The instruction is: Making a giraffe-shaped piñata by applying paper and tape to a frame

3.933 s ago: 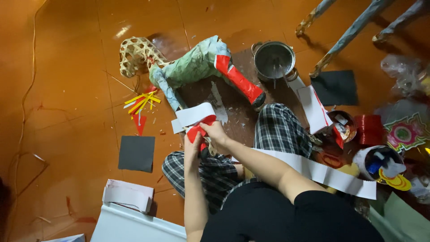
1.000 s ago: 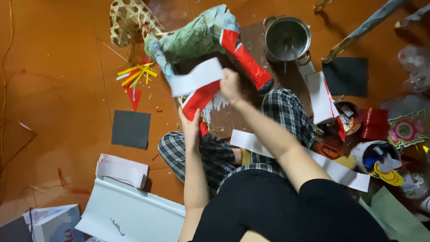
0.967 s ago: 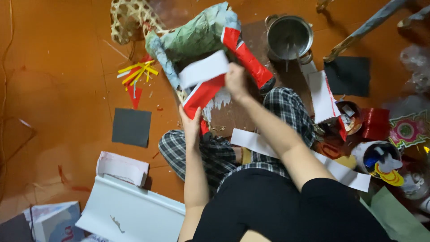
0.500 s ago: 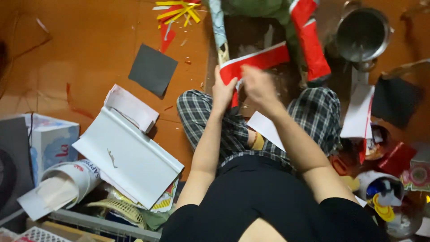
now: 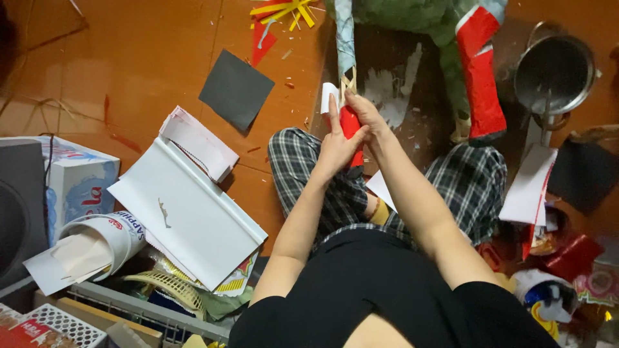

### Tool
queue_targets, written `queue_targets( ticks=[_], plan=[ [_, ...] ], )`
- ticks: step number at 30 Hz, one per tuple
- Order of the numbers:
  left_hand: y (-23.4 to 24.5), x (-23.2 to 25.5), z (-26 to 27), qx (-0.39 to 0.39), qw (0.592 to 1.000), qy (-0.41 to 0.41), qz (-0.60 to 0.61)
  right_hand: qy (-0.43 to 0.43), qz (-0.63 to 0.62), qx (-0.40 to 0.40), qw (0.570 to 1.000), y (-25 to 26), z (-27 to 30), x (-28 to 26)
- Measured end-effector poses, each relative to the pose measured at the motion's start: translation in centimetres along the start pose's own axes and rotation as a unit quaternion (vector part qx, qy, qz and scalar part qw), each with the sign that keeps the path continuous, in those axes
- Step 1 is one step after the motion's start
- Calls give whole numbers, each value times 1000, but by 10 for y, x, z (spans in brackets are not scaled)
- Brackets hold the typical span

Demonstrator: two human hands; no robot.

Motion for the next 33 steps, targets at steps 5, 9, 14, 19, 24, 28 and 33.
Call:
queue_targets(
  ticks=[5,9,14,19,24,28,33],
  plan=[
    [73,14,-38,408,883,-222,66,4,-5,-16,1000,-52,55,-25],
    [82,88,-55,429,857,-282,58,257,319,-51,911,-93,99,-55],
    [16,98,-86,115,905,-408,-39,215,-118,-64,967,-45,56,-41],
    [30,11,-80,209,947,-220,105,295,133,151,934,-45,81,-76],
    [-23,-44,-91,99,991,36,82,259,4,164,952,20,18,-36],
    [-26,-70,-114,135,980,18,147,204,-104,146,962,62,-26,-9],
    [-21,-51,-98,141,988,24,55,115,-169,77,976,47,2,-8]
  ],
)
Point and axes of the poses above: each hand's wrist, its own z-axis away from the middle knuckle, its own y-axis out of the back of the hand, x = y × z, the point moved 6 cm from there along -z, towards the middle knuckle, and after that the axes turned 9 degrees about -z, right-handed, at the moved point
